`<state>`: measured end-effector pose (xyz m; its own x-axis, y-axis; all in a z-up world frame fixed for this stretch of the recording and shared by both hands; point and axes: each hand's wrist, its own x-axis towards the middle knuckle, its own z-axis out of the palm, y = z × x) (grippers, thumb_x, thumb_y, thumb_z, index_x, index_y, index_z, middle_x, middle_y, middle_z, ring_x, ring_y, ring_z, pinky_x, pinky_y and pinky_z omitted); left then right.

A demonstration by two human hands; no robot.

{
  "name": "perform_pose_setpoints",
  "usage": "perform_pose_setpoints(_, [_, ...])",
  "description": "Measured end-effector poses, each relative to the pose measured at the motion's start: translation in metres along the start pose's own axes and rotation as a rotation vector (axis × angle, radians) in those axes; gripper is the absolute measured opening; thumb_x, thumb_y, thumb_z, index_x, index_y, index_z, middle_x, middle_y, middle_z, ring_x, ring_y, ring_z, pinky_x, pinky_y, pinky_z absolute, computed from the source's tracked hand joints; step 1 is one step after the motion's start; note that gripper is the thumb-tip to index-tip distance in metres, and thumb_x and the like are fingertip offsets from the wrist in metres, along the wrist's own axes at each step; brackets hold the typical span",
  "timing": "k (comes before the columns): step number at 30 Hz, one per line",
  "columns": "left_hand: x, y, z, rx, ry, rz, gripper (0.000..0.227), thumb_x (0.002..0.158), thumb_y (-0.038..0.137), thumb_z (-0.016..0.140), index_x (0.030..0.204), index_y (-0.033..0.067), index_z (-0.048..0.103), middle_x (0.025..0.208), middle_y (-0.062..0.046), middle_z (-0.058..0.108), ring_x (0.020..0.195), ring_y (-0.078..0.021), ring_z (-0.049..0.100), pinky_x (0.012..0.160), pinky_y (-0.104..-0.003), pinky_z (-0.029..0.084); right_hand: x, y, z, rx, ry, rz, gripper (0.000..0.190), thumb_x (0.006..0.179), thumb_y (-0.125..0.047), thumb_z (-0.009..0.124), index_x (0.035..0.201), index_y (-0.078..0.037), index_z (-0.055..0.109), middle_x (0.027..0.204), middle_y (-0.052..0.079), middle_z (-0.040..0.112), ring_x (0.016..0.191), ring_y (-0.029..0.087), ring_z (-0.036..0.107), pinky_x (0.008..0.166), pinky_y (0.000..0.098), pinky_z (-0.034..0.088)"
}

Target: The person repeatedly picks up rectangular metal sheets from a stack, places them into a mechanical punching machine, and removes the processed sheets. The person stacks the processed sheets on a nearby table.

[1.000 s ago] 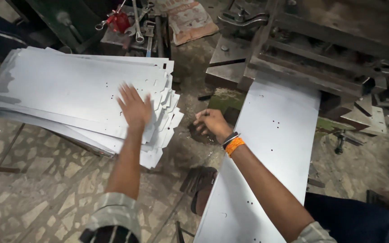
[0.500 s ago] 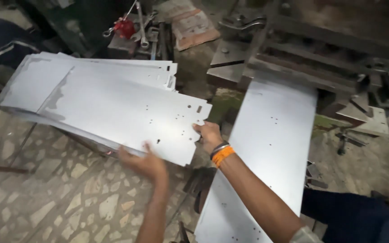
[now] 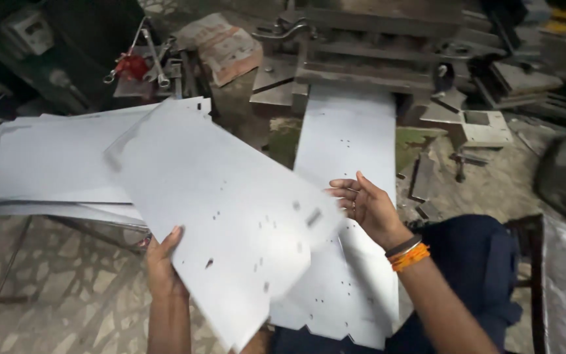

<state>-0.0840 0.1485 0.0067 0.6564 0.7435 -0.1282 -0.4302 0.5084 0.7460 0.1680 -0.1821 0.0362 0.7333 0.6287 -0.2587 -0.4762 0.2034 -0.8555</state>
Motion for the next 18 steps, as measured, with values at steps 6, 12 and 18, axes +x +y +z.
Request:
perform_pose_setpoints(6, [-0.013,-0.011,-0.002,0.259,-0.179,-0.127,0.04,0.085,0.009,0.072,0.121,-0.0074,0.064,0.099,-0.014,0.072,0.084,-0.0227,0.069,0.078,-0.033,0.055,-0.048,-0.023,0.023,-0.065,-0.285,0.095,0.07,0.103,-0.056,0.034,0.14,0.001,0.054,0.117,0.009,0.068,0.1,0.017,0.066,0.084,0.0355,0.056])
perform_pose_setpoints(12, [-0.054,-0.044,0.072,0.326,-0.392,-0.198,0.048,0.076,0.007,0.074,0.121,-0.0068,0.063,0.098,-0.013,0.073,0.079,-0.0211,0.069,0.073,-0.033,0.057,-0.095,-0.012,0.017,-0.141,0.028,-0.179,0.066,0.094,-0.015,0.065,0.152,0.0,0.037,0.113,0.01,0.066,0.103,0.013,0.065,0.093,0.0266,0.053])
perform_pose_setpoints(18, [-0.056,-0.109,0.125,0.344,-0.541,-0.33,0.047,0.081,0.01,0.075,0.125,-0.0053,0.064,0.098,-0.013,0.072,0.079,-0.0196,0.067,0.071,-0.033,0.054,-0.105,-0.012,-0.061,-0.164,0.213,-0.269,0.066,0.091,-0.009,0.064,0.152,0.003,0.041,0.116,0.01,0.074,0.094,0.012,0.069,0.084,0.0255,0.055])
